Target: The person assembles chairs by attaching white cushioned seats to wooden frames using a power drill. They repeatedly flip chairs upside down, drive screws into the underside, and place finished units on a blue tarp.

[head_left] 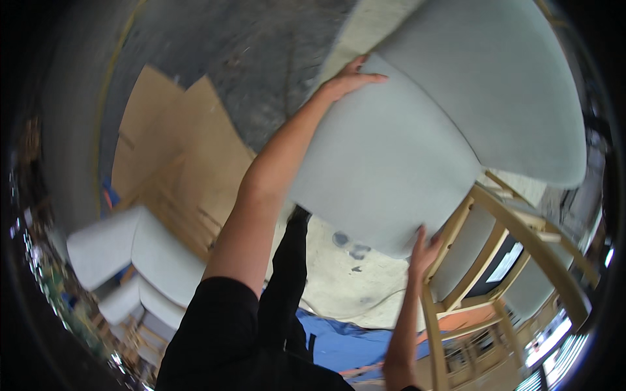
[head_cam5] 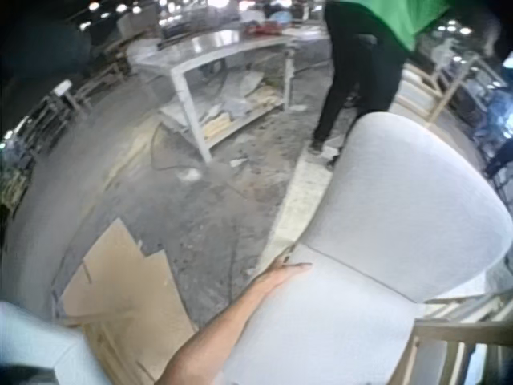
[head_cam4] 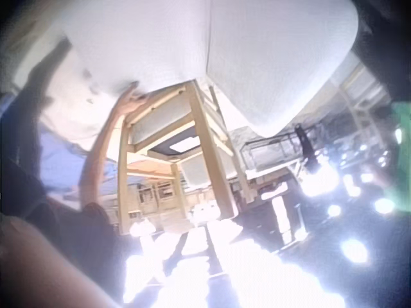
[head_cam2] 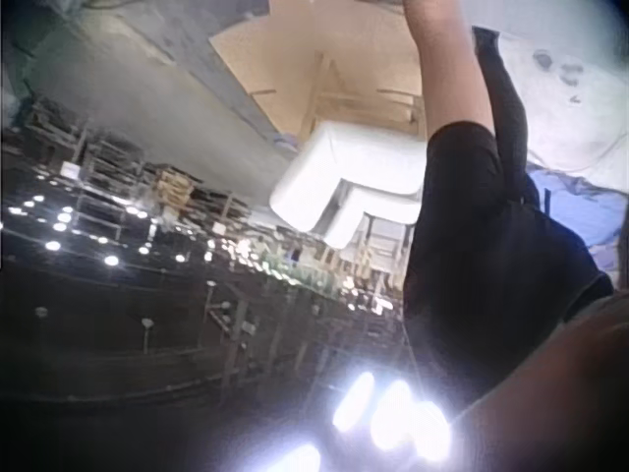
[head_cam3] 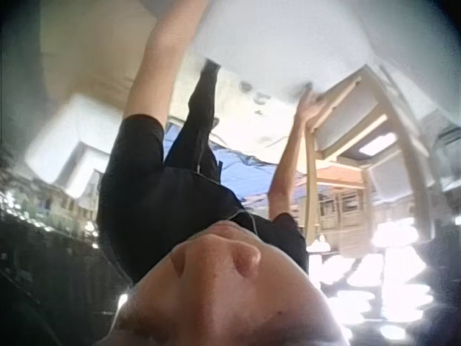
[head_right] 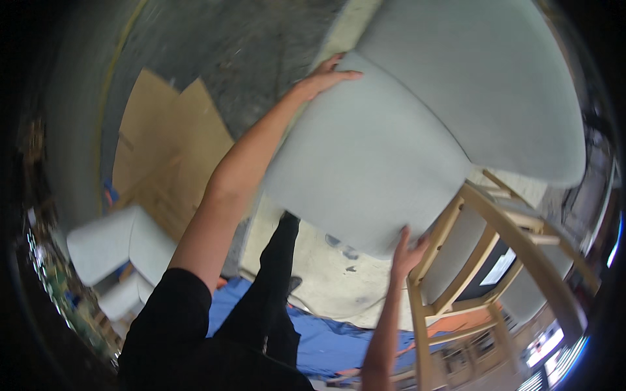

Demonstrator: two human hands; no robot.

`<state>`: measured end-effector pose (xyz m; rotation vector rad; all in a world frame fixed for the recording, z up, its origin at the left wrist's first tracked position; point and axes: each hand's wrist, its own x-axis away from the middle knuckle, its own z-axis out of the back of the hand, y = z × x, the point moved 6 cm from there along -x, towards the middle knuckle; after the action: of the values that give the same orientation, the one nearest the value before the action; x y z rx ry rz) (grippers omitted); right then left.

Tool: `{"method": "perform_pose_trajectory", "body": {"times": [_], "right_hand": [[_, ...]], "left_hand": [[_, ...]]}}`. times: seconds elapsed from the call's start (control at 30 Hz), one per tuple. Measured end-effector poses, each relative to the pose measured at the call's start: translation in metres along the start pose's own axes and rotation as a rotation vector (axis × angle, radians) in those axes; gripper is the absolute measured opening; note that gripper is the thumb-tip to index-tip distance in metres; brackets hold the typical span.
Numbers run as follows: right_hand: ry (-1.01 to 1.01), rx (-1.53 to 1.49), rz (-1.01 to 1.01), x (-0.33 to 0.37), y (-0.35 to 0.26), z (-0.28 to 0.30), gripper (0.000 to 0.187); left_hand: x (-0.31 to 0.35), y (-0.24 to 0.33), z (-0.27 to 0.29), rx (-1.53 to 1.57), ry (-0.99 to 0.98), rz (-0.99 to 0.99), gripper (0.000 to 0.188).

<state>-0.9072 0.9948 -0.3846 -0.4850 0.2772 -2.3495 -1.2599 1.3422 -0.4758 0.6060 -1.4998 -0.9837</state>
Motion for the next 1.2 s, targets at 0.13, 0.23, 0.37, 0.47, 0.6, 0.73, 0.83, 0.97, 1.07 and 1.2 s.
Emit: {"method": "perform_pose_trajectory", "body": {"times": [0.13,0.23,0.37,0.47,0.6,0.73,0.83,0.97,1.07,1.2], "right_hand": [[-0.534,-0.961,-1.265,0.171,0.046,-0.052,0.115],[-0.702,-1.505,-1.042,0.194,0.009,-0.095,0.128],[-0.714,-1.66,-0.691,0.164,-0.079,-0.131,0.118],[-0.658,-1.638,-0.616,0.162,-0.086,-0.13,0.112],[-0.651,-1.597,-0.574,0.155,-0.099,-0.14,0.107],[-0.637,-1.606,-0.667,0.15,-0.115,-0.154,0.1],[-0.759,-1.525,-0.827,0.143,-0.089,-0.142,0.097],[-0.861,-0.799,-0.502,0.228,-0.036,-0.075,0.083],[-0.934,-0.381,-0.29,0.302,0.018,-0.035,0.072],[-0.911,-0.143,-0.175,0.398,0.104,-0.004,0.058]], "left_hand": [[0.118,-0.082,0.029,0.169,-0.02,0.161,0.108],[0.234,-0.119,0.037,0.279,0.146,0.153,0.108],[0.324,-0.174,-0.023,0.383,0.292,0.289,0.092],[0.318,-0.171,-0.087,0.567,0.475,0.23,0.096],[0.303,-0.151,-0.062,0.564,0.503,0.138,0.085],[0.299,-0.147,-0.038,0.431,0.39,0.138,0.072],[0.335,-0.176,-0.039,0.39,0.358,0.139,0.045],[0.489,-0.255,-0.009,0.144,0.459,0.047,0.034],[0.636,-0.332,0.059,-0.041,0.556,0.098,0.034],[0.868,-0.399,0.177,-0.195,0.867,0.349,0.034]]}}
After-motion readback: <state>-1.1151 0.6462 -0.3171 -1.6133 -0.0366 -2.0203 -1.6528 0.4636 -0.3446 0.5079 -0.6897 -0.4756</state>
